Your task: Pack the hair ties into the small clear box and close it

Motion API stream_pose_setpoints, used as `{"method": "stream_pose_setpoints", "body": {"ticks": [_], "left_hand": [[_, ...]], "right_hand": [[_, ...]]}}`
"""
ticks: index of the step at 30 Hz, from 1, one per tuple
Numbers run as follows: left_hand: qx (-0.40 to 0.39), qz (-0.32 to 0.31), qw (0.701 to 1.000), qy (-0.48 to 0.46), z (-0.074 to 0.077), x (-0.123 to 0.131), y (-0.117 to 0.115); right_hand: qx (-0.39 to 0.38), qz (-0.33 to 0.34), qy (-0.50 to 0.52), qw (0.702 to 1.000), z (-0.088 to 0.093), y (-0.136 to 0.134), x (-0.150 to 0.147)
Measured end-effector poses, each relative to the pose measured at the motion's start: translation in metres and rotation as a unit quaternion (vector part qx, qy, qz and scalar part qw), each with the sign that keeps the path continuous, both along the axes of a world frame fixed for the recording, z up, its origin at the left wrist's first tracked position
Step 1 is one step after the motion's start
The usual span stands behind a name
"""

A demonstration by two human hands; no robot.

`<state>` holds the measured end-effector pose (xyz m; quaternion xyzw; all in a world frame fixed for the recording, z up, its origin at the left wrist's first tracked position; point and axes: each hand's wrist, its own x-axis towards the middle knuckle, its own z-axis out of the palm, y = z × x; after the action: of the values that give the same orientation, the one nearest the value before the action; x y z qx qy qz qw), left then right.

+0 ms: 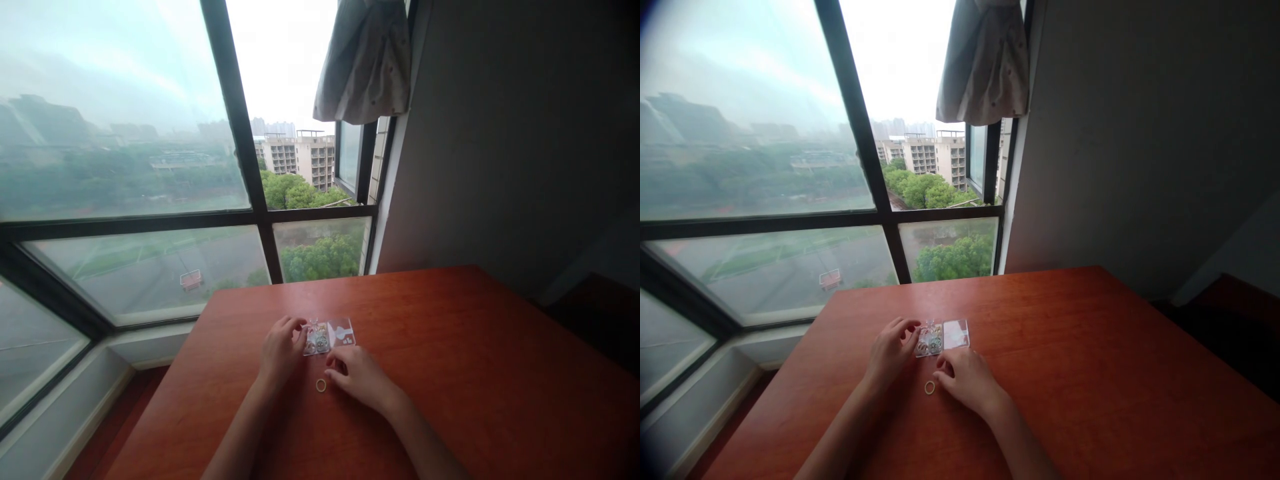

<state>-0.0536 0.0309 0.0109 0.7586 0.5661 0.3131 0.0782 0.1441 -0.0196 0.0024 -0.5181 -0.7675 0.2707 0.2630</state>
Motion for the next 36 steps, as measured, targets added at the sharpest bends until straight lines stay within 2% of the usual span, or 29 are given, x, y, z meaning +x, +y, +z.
{"method": "stream_pose_setpoints", "body": {"ticks": [9, 16, 28, 32, 36], "left_hand": [[-0.009, -0.008, 1.0, -0.006, 0.005, 0.001, -0.001], [-0.007, -0.018, 1.0, -0.014, 0.01, -0.007, -0.001], [-0.014, -0.037, 0.999, -0.022, 0.009, -0.005, -0.002], [-0.021, -0.06, 0.997, -0.034, 0.009, -0.003, -0.003], [-0.064, -0.148, 0.984, -0.078, 0.012, 0.005, -0.008]], "right_hand": [[-0.007, 0.014, -0.03, 0.999, -0.002, -0.001, -0.003], [-0.016, 0.016, -0.02, 1.0, -0.001, -0.003, -0.002], [-0.003, 0.022, -0.029, 0.999, -0.002, -0.003, -0.001], [0.0, 0.003, -0.015, 1.0, -0.003, -0.002, -0.001], [0.017, -0.054, -0.004, 0.998, -0.004, 0.003, 0.0]]}}
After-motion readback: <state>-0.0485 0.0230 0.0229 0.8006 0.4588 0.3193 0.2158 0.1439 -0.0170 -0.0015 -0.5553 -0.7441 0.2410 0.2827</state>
